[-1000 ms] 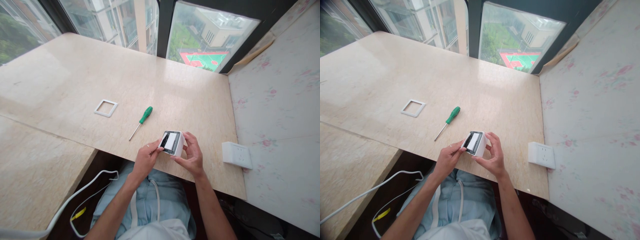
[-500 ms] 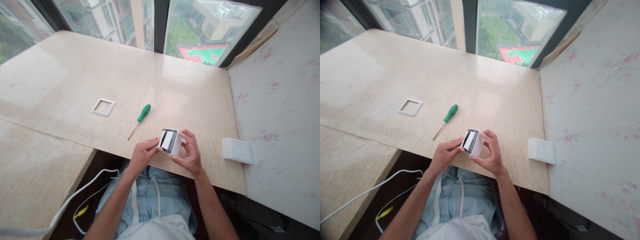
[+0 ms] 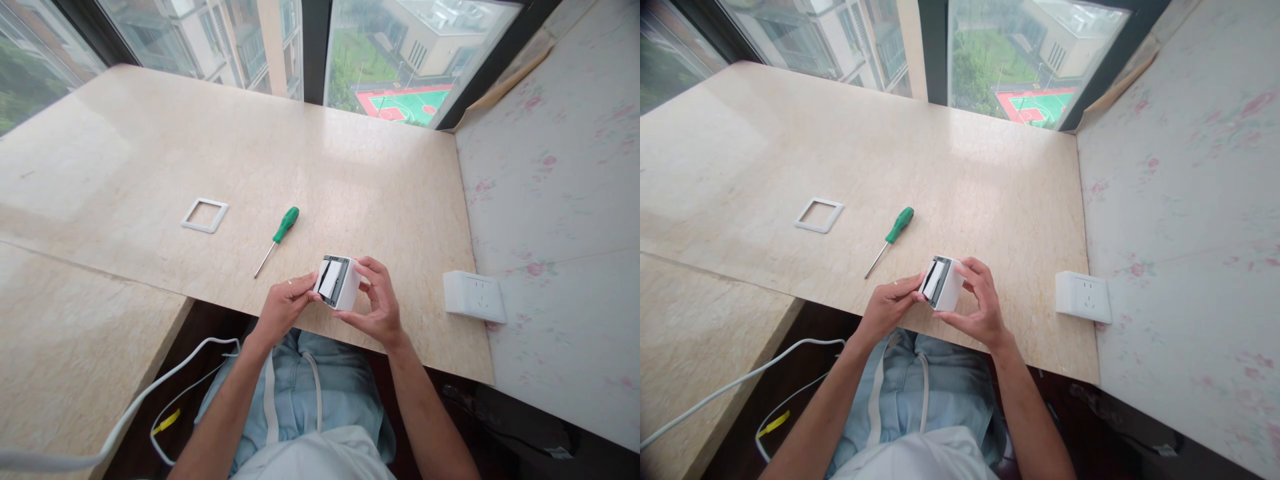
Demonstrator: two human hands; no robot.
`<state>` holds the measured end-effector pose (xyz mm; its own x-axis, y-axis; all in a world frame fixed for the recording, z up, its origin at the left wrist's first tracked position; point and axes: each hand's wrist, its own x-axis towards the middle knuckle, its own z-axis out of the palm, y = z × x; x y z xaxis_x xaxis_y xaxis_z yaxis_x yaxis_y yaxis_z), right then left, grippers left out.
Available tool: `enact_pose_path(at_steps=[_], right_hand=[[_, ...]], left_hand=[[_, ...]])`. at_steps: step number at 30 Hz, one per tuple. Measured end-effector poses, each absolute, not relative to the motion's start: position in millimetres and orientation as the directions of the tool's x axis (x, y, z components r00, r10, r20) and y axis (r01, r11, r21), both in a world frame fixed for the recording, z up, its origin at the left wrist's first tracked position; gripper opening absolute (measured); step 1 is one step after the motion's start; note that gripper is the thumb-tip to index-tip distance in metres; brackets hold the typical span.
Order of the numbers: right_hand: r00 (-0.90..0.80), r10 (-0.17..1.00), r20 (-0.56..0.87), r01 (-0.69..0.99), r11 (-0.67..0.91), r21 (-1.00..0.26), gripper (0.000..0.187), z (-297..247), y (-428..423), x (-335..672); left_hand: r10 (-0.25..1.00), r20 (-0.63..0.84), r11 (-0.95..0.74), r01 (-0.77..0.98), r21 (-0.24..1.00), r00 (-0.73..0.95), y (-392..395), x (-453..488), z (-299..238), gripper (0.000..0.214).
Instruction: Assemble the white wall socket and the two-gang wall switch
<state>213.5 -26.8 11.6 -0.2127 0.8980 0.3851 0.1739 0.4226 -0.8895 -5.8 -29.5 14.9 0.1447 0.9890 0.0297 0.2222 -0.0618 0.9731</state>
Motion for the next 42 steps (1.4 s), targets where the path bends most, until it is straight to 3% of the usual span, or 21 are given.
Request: enact_pose_path(at_steps=[6, 13, 18, 22, 38, 42], right_hand=[[-0.223, 0.887, 0.404, 0.205, 0.448, -0.870, 0.088, 12, -27, 214], [-0.260, 0.878, 0.402, 0.204, 0.457, -0.866, 0.087, 12, -28, 215], [-0.263, 0.882, 0.391, 0.188, 0.444, -0.876, 0.087, 12, -28, 215], [-0.261, 0.883, 0.390, 0.192, 0.443, -0.876, 0.088, 12, -28, 215], [-0.245, 0.893, 0.379, 0.040, 0.399, -0.916, 0.083, 11, -30, 216], [-0.228, 0.901, 0.368, -0.019, 0.374, -0.927, 0.079, 12, -30, 217]], left_hand=[[0.976, 0.068, -0.120, 0.254, 0.960, 0.204, -29, -11, 15, 0.041], [0.957, 0.057, -0.097, 0.127, 0.987, 0.286, -13, -21, 19, 0.059], [0.926, 0.157, -0.240, 0.213, 0.947, 0.344, -2, -26, 25, 0.056], [0.900, 0.207, -0.308, 0.223, 0.925, 0.384, 2, -28, 25, 0.065], [0.881, 0.209, -0.290, 0.135, 0.947, 0.425, 8, -24, 16, 0.054], [0.906, 0.204, -0.228, 0.022, 0.973, 0.370, -2, -21, 14, 0.062]])
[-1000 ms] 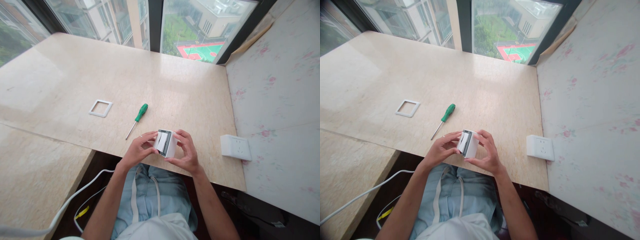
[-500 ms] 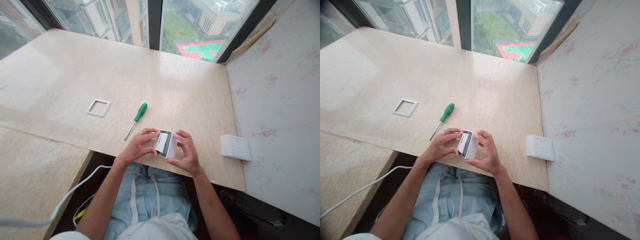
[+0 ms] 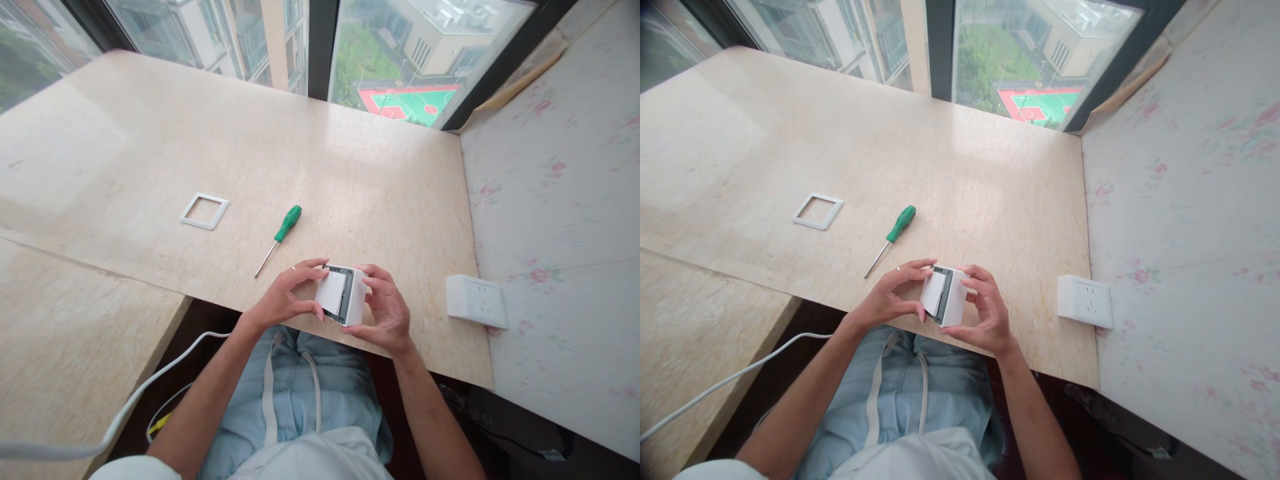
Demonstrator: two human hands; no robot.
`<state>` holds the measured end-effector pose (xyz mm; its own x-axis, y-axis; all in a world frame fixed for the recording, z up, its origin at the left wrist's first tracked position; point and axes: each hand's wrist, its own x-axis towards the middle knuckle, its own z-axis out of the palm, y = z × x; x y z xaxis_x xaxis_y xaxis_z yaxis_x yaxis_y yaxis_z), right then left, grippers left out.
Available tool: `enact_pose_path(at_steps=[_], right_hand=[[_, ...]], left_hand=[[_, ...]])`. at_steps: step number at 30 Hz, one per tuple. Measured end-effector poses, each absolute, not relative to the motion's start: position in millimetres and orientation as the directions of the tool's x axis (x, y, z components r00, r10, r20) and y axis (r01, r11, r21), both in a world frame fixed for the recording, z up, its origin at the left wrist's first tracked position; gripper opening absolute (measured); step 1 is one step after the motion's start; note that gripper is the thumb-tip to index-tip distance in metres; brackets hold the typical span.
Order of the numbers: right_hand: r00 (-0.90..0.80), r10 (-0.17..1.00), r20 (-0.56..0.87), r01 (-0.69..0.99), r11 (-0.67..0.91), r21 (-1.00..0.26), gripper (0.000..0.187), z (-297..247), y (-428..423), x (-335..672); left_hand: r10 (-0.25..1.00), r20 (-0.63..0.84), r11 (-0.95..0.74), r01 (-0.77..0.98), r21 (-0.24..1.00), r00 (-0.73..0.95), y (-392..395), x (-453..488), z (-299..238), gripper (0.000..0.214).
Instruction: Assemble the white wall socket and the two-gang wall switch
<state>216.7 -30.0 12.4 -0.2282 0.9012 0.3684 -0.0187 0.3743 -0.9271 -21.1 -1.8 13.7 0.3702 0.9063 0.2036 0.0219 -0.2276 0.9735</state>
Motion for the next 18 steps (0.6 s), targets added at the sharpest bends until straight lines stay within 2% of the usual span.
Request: enact_pose_path(at_steps=[4, 8, 10, 11, 15, 18], right_hand=[[-0.204, 0.909, 0.364, -0.043, 0.363, -0.931, 0.074, 15, -30, 217], [-0.225, 0.907, 0.356, -0.082, 0.347, -0.934, 0.074, 17, -31, 216], [-0.244, 0.904, 0.350, -0.079, 0.342, -0.937, 0.075, 18, -32, 215], [-0.248, 0.904, 0.349, -0.082, 0.339, -0.937, 0.075, 19, -32, 214], [-0.254, 0.902, 0.350, -0.137, 0.324, -0.936, 0.075, 19, -32, 213], [-0.251, 0.906, 0.341, -0.152, 0.311, -0.938, 0.075, 18, -33, 212]], left_hand=[[0.918, 0.086, -0.011, -0.193, 0.981, 0.387, -10, -16, 13, 0.060], [0.955, -0.040, 0.146, -0.350, 0.925, 0.293, -15, -6, 14, 0.036], [0.961, -0.121, 0.216, -0.403, 0.889, 0.249, -17, -3, 15, 0.033], [0.957, -0.160, 0.253, -0.424, 0.870, 0.243, -18, -2, 15, 0.037], [0.897, -0.306, 0.432, -0.488, 0.759, 0.318, -22, -1, 20, 0.078], [0.846, -0.357, 0.523, -0.486, 0.700, 0.397, -23, -1, 24, 0.074]])
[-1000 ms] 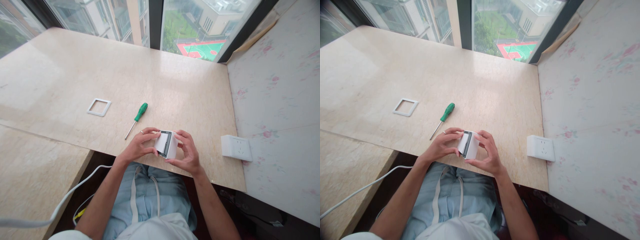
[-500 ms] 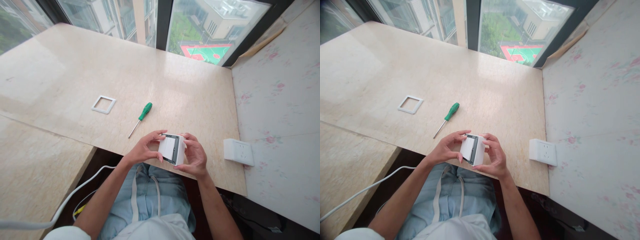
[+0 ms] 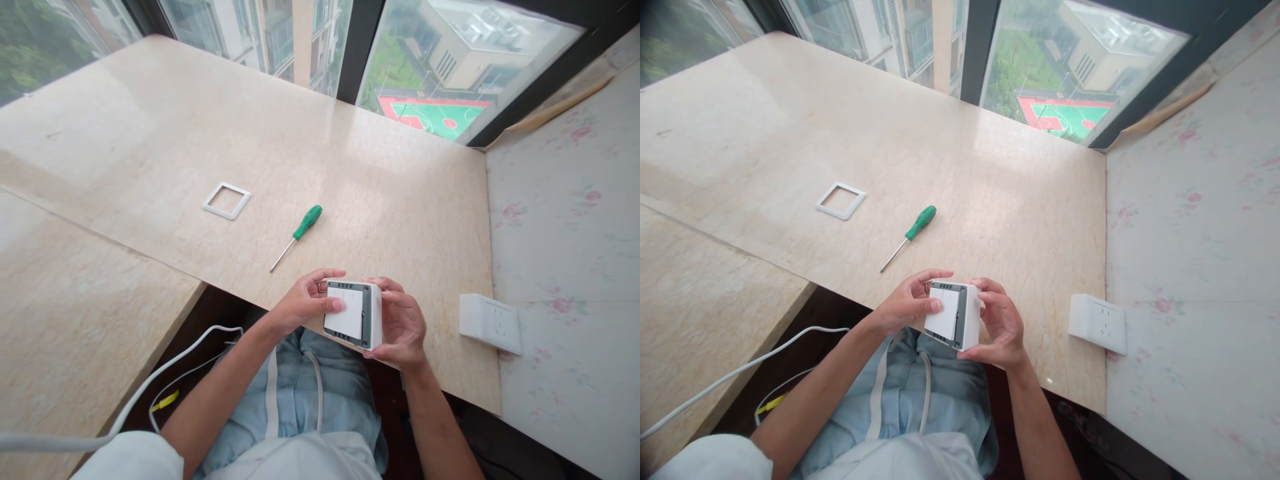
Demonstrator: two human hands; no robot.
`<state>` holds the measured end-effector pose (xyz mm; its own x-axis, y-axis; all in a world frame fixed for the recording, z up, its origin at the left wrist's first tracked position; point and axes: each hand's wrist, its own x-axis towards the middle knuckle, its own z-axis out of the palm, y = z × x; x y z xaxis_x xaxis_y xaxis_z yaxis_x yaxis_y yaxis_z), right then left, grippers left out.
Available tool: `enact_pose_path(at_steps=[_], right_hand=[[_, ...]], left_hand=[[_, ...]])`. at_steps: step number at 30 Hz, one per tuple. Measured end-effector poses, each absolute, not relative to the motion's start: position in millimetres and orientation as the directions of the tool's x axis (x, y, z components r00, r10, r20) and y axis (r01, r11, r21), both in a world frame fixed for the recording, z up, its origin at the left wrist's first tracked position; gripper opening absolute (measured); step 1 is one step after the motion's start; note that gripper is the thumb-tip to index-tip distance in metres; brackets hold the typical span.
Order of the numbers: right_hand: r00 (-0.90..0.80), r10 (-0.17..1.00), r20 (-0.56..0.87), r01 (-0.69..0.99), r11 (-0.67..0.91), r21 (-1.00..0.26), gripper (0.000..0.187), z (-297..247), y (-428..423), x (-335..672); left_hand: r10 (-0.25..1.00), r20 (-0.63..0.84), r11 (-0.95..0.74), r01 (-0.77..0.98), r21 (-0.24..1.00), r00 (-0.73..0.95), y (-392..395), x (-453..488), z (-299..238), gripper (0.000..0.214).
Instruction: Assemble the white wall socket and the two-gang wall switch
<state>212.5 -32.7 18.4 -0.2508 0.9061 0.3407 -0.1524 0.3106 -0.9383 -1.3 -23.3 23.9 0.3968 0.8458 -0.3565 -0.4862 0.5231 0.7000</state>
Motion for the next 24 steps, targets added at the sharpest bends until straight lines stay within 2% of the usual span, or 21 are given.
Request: enact_pose_path(at_steps=[2, 5, 15, 20, 24], right_hand=[[-0.246, 0.913, 0.327, -0.141, 0.300, -0.944, 0.076, 18, -33, 213], [-0.242, 0.918, 0.313, -0.107, 0.296, -0.949, 0.077, 17, -34, 213], [-0.241, 0.920, 0.311, -0.121, 0.289, -0.950, 0.073, 22, -33, 213], [-0.241, 0.931, 0.273, -0.201, 0.228, -0.953, 0.080, 20, -32, 215], [-0.295, 0.934, 0.204, -0.195, 0.150, -0.969, 0.088, 18, -29, 217]], left_hand=[[0.836, -0.378, 0.541, -0.480, 0.691, 0.398, -24, -1, 27, 0.071], [0.837, -0.392, 0.541, -0.471, 0.697, 0.381, -24, -1, 31, 0.078], [0.880, -0.350, 0.461, -0.405, 0.789, 0.320, -26, 1, 45, 0.081], [0.894, -0.342, 0.437, -0.390, 0.811, 0.289, -26, 3, 48, 0.076], [0.917, -0.359, 0.400, -0.367, 0.840, 0.176, -25, 8, 43, 0.068]])
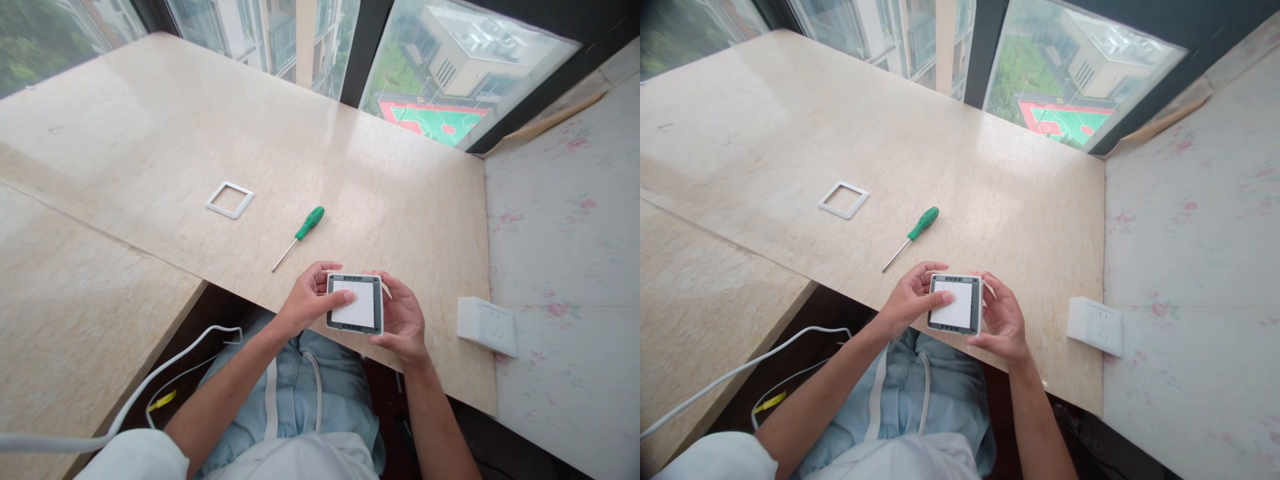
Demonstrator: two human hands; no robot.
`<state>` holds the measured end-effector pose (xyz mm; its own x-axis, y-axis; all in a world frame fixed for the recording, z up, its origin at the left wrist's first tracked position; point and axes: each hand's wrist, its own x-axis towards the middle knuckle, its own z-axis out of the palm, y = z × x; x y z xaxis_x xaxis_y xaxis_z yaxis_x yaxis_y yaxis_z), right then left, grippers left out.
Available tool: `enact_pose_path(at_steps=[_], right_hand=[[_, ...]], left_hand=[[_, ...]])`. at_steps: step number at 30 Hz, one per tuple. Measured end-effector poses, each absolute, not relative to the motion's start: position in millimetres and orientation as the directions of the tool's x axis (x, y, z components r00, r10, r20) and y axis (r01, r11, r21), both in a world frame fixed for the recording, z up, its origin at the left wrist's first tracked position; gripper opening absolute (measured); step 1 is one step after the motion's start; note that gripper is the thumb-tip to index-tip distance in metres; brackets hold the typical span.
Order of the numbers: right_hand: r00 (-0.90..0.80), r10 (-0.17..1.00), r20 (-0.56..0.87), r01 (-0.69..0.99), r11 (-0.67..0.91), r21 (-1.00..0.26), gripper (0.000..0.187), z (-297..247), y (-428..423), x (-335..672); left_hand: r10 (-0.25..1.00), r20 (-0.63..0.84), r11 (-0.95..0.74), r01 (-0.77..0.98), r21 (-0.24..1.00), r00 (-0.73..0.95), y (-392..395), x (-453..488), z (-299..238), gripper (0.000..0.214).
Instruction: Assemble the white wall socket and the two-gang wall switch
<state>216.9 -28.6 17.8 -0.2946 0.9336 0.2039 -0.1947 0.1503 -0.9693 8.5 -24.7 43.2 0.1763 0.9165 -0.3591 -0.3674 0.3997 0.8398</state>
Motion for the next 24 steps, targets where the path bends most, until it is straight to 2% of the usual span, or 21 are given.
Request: enact_pose_path(at_steps=[3, 8, 12, 17, 24], right_hand=[[-0.273, 0.944, 0.187, -0.182, 0.140, -0.973, 0.090, 15, -25, 218], [-0.188, 0.962, 0.197, -0.185, 0.162, -0.969, 0.090, 13, -23, 218], [-0.186, 0.976, 0.109, -0.184, 0.075, -0.980, 0.092, 13, -24, 215], [-0.259, 0.964, 0.057, -0.192, 0.006, -0.981, 0.094, 9, -22, 212], [-0.412, 0.911, 0.001, -0.196, -0.087, -0.977, 0.089, 10, -19, 207]], left_hand=[[0.916, -0.373, 0.401, -0.401, 0.823, 0.149, -25, 13, 37, 0.070], [0.896, -0.345, 0.441, -0.473, 0.763, 0.280, -27, 14, 35, 0.080], [0.896, -0.350, 0.442, -0.476, 0.760, 0.273, -29, 9, 39, 0.079], [0.901, -0.357, 0.432, -0.472, 0.768, 0.244, -31, 5, 37, 0.076], [0.907, -0.406, 0.409, -0.479, 0.777, 0.114, -31, 8, 27, 0.062]])
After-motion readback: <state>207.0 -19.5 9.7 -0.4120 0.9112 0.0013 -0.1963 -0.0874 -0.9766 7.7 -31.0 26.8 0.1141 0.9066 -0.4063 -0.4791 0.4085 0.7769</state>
